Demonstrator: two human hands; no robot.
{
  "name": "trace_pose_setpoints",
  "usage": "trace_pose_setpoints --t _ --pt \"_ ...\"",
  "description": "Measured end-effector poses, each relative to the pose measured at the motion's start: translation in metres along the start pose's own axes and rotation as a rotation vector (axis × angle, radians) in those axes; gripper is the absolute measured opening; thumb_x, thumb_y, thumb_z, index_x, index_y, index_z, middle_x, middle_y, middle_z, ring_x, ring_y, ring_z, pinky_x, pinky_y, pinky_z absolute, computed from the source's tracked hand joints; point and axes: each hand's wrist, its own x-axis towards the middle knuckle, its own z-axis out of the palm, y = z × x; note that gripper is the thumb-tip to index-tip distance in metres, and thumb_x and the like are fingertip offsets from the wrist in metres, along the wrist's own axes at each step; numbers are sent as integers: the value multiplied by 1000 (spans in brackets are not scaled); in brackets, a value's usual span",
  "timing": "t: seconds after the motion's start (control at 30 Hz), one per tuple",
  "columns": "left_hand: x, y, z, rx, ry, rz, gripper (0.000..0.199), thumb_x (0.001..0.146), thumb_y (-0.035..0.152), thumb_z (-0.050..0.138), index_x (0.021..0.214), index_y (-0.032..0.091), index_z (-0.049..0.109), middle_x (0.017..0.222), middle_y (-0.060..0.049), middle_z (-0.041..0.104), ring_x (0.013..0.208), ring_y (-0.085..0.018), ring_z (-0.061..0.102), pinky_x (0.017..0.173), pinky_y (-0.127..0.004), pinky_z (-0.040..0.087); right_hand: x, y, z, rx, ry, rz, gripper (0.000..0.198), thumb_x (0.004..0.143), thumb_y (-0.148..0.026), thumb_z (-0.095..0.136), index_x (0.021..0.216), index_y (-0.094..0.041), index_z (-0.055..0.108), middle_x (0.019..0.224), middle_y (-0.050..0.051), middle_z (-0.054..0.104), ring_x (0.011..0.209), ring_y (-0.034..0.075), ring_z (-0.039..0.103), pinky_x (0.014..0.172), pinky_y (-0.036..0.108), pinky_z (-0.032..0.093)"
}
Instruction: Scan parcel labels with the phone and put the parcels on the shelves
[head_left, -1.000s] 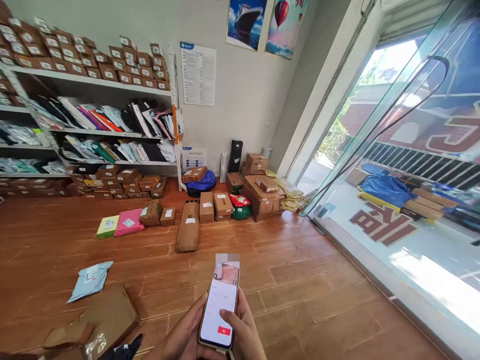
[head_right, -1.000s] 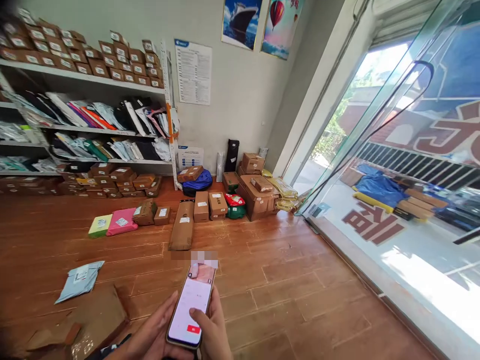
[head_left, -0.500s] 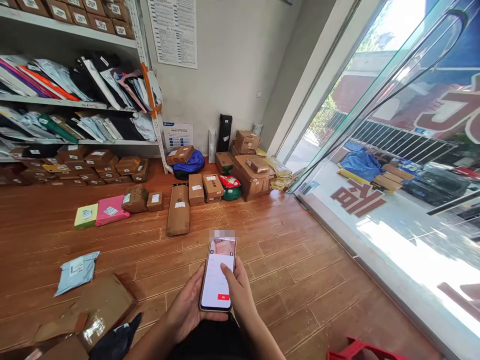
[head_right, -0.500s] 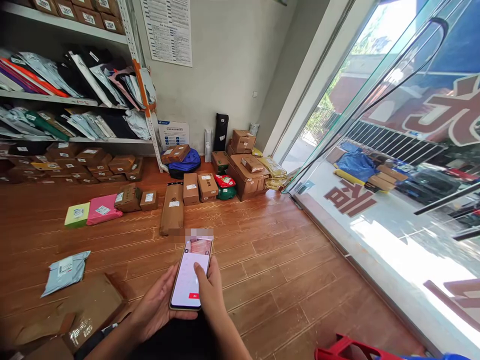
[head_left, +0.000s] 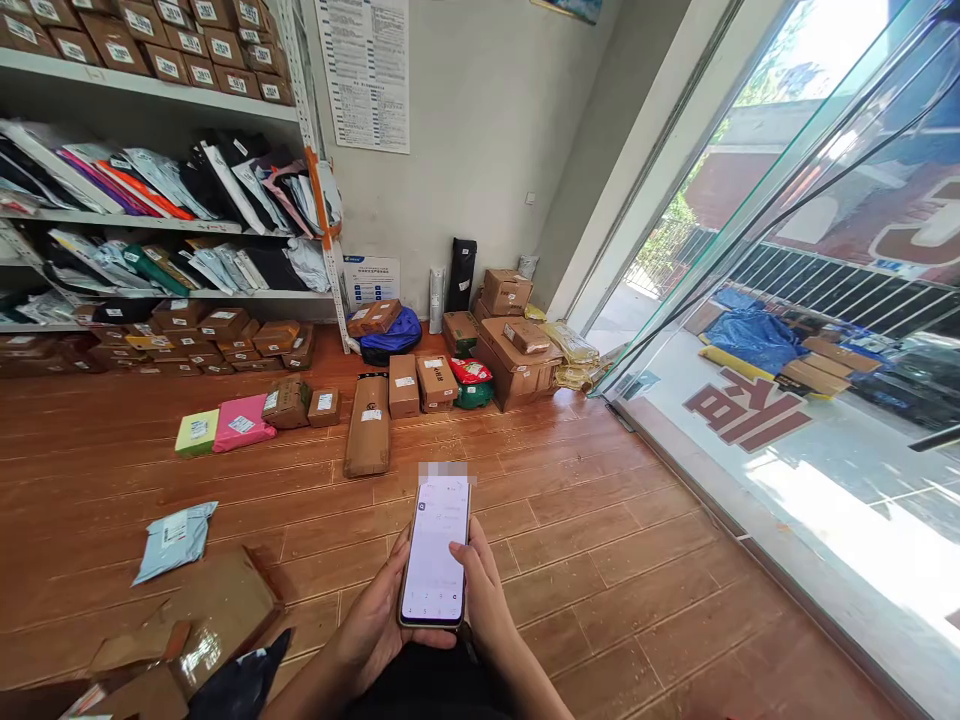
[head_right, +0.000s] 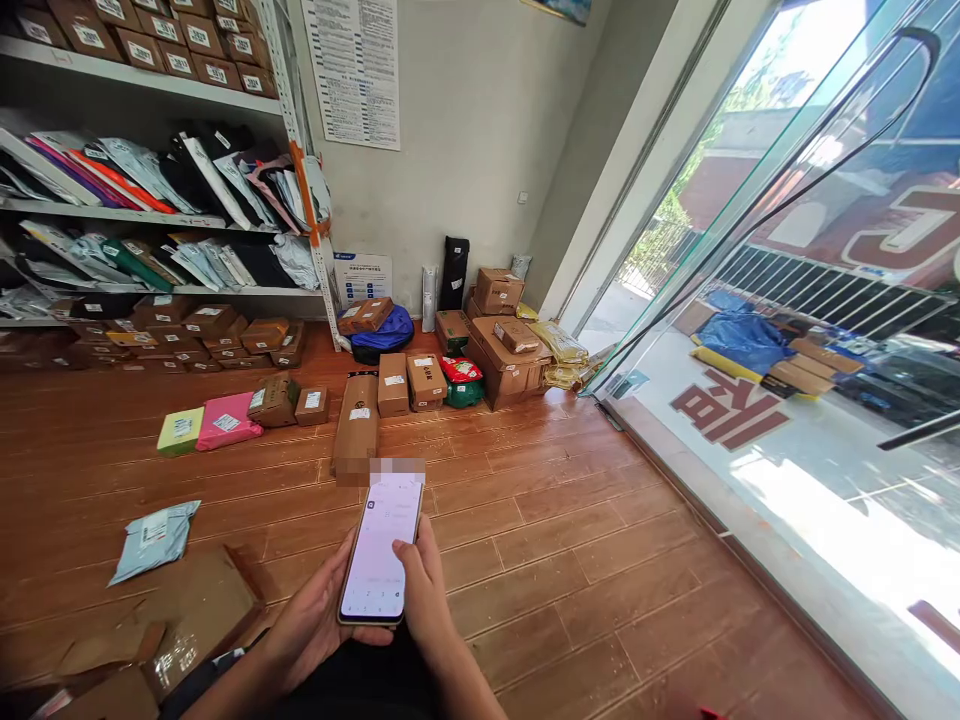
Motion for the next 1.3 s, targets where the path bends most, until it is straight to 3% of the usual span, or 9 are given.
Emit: trace_pose_setpoints --t 0.17,0.43,0.57,0.7,0.83,0.97,1.07,1.17,1.3 --pt "3 -4 -7 12 -14 2 79 89 47 52 150 36 3 131 -14 55 89 -29 66 61 -39 56 -3 0 -12 -33 -99 -4 36 75 -29 56 108 -22 66 104 3 73 96 26 63 83 36 48" --pt "0 -8 2 46 34 4 76 90 40 50 150 38 3 124 -12 59 80 -26 68 56 -34 54 -7 2 -14 -39 -108 3 38 73 -28 56 109 -21 65 97 3 72 86 23 62 76 34 48" --pt "-3 -9 6 65 83 11 75 91 37 45 150 36 0 124 -12 60 79 -25 68 55 -33 54 -7 5 -18 -74 -112 -6 41 74 -25 53 113 -21 64 103 3 72 92 24 62 79 34 47" --pt "-3 -10 9 49 74 10 79 89 40 50 150 36 0 125 -11 60 79 -25 68 54 -33 54 -10 2 -19 -73 -111 -16 42 72 -24 55 113 -22 64 103 3 72 95 25 62 82 36 47" --pt "-2 -10 9 113 143 16 81 88 44 53 150 36 1 127 -13 58 82 -25 67 52 -31 53 -13 -3 -18 -46 -190 -23 50 66 -21 60 116 -24 61 106 3 71 99 26 61 85 38 47" --pt "1 -11 3 85 62 17 77 87 44 51 150 33 7 128 -12 57 88 -25 65 53 -27 52 -14 3 -21 -116 -250 -56 60 61 -13 65 119 -26 56 107 3 69 98 26 61 84 38 47" --pt "2 -13 1 48 39 24 79 83 43 51 149 32 9 129 -13 56 85 -27 65 53 -31 53 -12 8 -23 -108 -200 -28 46 69 -19 65 114 -25 58 107 4 69 99 26 61 86 39 46" --pt "1 -13 1 28 24 28 79 84 39 48 150 33 6 127 -12 57 81 -26 65 56 -35 54 -10 7 -23 -96 -159 -9 36 75 -25 62 111 -25 61 106 3 69 98 26 61 86 39 47" --pt "1 -10 1 26 -42 20 91 78 33 50 149 34 -7 126 -11 58 84 -26 64 62 -37 55 -9 -3 -23 -31 -205 24 46 66 -20 57 112 -24 63 103 2 70 97 26 60 84 37 47"
